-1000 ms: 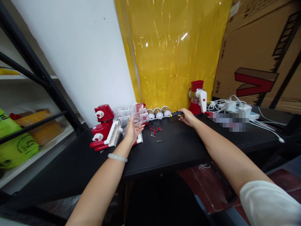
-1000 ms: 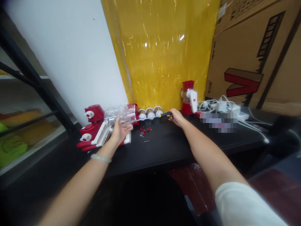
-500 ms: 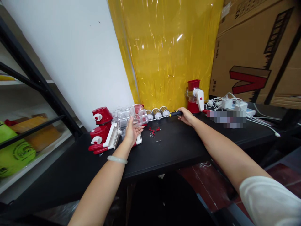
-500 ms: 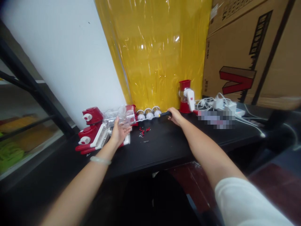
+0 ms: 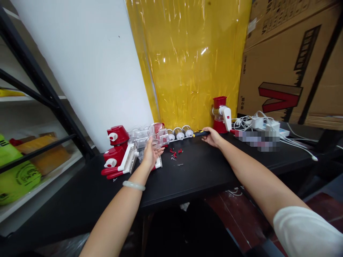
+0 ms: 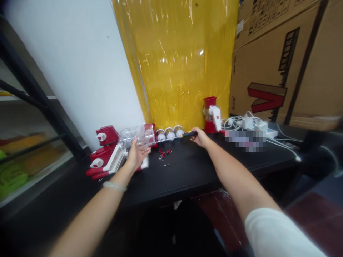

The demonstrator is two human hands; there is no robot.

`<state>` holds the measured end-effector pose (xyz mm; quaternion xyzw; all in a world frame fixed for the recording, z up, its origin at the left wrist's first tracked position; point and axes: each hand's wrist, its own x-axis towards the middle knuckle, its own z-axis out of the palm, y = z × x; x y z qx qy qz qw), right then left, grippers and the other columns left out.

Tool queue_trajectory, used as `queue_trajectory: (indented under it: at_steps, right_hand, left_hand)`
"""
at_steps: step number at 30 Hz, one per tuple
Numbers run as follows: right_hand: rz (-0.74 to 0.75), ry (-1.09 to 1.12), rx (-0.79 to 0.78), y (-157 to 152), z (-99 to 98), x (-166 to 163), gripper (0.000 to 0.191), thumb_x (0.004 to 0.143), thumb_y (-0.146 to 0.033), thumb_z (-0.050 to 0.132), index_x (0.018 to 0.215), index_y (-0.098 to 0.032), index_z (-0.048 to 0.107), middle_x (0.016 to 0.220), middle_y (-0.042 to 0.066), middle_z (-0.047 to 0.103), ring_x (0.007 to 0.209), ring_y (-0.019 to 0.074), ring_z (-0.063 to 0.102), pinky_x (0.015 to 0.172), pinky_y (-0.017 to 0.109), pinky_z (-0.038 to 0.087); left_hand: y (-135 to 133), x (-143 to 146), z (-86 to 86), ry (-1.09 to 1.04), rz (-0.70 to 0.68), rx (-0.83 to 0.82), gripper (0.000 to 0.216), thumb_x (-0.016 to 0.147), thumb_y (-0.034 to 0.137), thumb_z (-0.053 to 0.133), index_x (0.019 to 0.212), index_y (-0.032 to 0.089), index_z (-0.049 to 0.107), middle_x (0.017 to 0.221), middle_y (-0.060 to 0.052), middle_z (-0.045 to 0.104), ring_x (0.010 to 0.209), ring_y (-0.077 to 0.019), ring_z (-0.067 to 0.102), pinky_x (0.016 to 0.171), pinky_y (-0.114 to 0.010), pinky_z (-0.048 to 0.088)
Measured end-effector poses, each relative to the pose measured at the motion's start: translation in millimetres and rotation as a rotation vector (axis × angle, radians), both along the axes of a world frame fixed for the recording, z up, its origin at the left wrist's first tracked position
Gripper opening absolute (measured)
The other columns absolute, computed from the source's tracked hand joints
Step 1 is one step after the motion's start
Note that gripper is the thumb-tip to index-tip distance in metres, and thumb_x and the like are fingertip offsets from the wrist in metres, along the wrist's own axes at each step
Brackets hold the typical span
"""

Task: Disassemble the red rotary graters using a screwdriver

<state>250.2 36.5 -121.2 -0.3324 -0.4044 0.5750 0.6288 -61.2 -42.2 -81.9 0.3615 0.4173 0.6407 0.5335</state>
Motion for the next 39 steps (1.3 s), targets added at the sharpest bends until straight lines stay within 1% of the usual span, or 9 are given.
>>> queue_trajectory:
  at_steps: [4,9,12,17,21,24,27,33,39]
  right_hand:
    - [0.040,0.175,-0.003,-6.1,8.1,0.7,0.016,0.068,-0.029,0.062,0.076,-0.023,0.050,0.068,-0.002,0.060,0.063,0.0143,0.059,0.063,0.031,0.051]
    - [-0.079,-0.174,-0.041,-1.6,1.1,-2.7,0.040,0.078,-0.060,0.058,0.072,-0.022,0.046,0.042,-0.006,0.041,0.037,0.0108,0.040,0.046,0.027,0.042]
    - [-0.097,-0.256,-0.009,1.3,-3.7,-3.3,0.032,0.080,-0.050,0.062,0.072,-0.023,0.046,0.037,-0.010,0.028,0.033,0.0072,0.026,0.043,0.024,0.036]
    - [-0.032,0.043,0.036,-1.3,2.2,-0.5,0.023,0.070,-0.025,0.063,0.085,-0.026,0.045,0.061,-0.008,0.053,0.047,0.0092,0.047,0.053,0.024,0.043]
    - [-0.027,-0.004,0.006,-1.9,3.5,-1.0,0.022,0.077,-0.040,0.061,0.083,-0.024,0.047,0.062,-0.004,0.055,0.050,0.0120,0.052,0.054,0.027,0.045]
    - [-0.086,-0.184,-0.040,1.0,-1.3,-3.6,0.033,0.081,-0.054,0.057,0.077,-0.023,0.047,0.045,-0.006,0.042,0.038,0.0097,0.039,0.048,0.026,0.042]
    - [-0.109,-0.216,-0.005,2.8,-4.2,-4.2,0.027,0.079,-0.043,0.063,0.074,-0.023,0.046,0.042,-0.010,0.032,0.035,0.0070,0.028,0.045,0.024,0.039]
    - [0.039,0.104,-0.003,-1.9,3.6,1.1,0.020,0.068,-0.020,0.061,0.082,-0.024,0.047,0.069,-0.004,0.059,0.058,0.0126,0.058,0.059,0.027,0.048]
    - [-0.077,-0.166,-0.054,4.4,-4.6,-2.1,0.032,0.084,-0.052,0.055,0.074,-0.022,0.047,0.045,-0.005,0.044,0.039,0.0109,0.042,0.048,0.027,0.044]
  left_hand:
    - [1.3,-0.1,-0.7,0.021,-0.020,0.002,0.054,0.077,0.064,0.059,0.102,0.017,0.051,0.073,-0.004,0.065,0.056,-0.0157,0.067,0.055,-0.025,0.051]
    - [3.1,-0.1,-2.4,0.031,-0.007,0.028,0.051,0.079,0.062,0.059,0.101,0.018,0.049,0.071,-0.002,0.063,0.057,-0.0168,0.068,0.053,-0.024,0.052]
    - [2.5,0.2,-2.0,0.025,0.005,0.027,0.047,0.082,0.060,0.056,0.101,0.018,0.049,0.071,-0.002,0.063,0.056,-0.0162,0.068,0.052,-0.024,0.052]
    - [2.5,0.4,-2.6,0.039,-0.017,0.021,0.050,0.083,0.062,0.054,0.104,0.016,0.052,0.071,-0.004,0.064,0.056,-0.0161,0.067,0.053,-0.024,0.052]
    - [5.3,-1.0,-4.7,0.033,-0.018,0.023,0.054,0.080,0.063,0.057,0.106,0.016,0.052,0.072,-0.004,0.064,0.055,-0.0159,0.067,0.054,-0.025,0.052]
    - [7.3,-2.4,-5.2,0.015,0.007,0.023,0.054,0.079,0.062,0.059,0.106,0.017,0.050,0.074,-0.003,0.063,0.056,-0.0162,0.067,0.053,-0.025,0.052]
    - [7.9,-2.9,-4.6,0.009,0.028,0.015,0.052,0.080,0.061,0.059,0.105,0.017,0.048,0.074,-0.003,0.063,0.056,-0.0164,0.067,0.052,-0.025,0.052]
    - [4.4,-0.2,-2.4,0.025,-0.013,0.015,0.052,0.081,0.063,0.056,0.104,0.017,0.051,0.074,-0.004,0.064,0.055,-0.0158,0.066,0.053,-0.025,0.052]
    - [2.3,1.0,-0.7,0.048,-0.005,0.014,0.048,0.084,0.060,0.053,0.105,0.016,0.052,0.072,-0.003,0.064,0.054,-0.0149,0.066,0.053,-0.024,0.052]
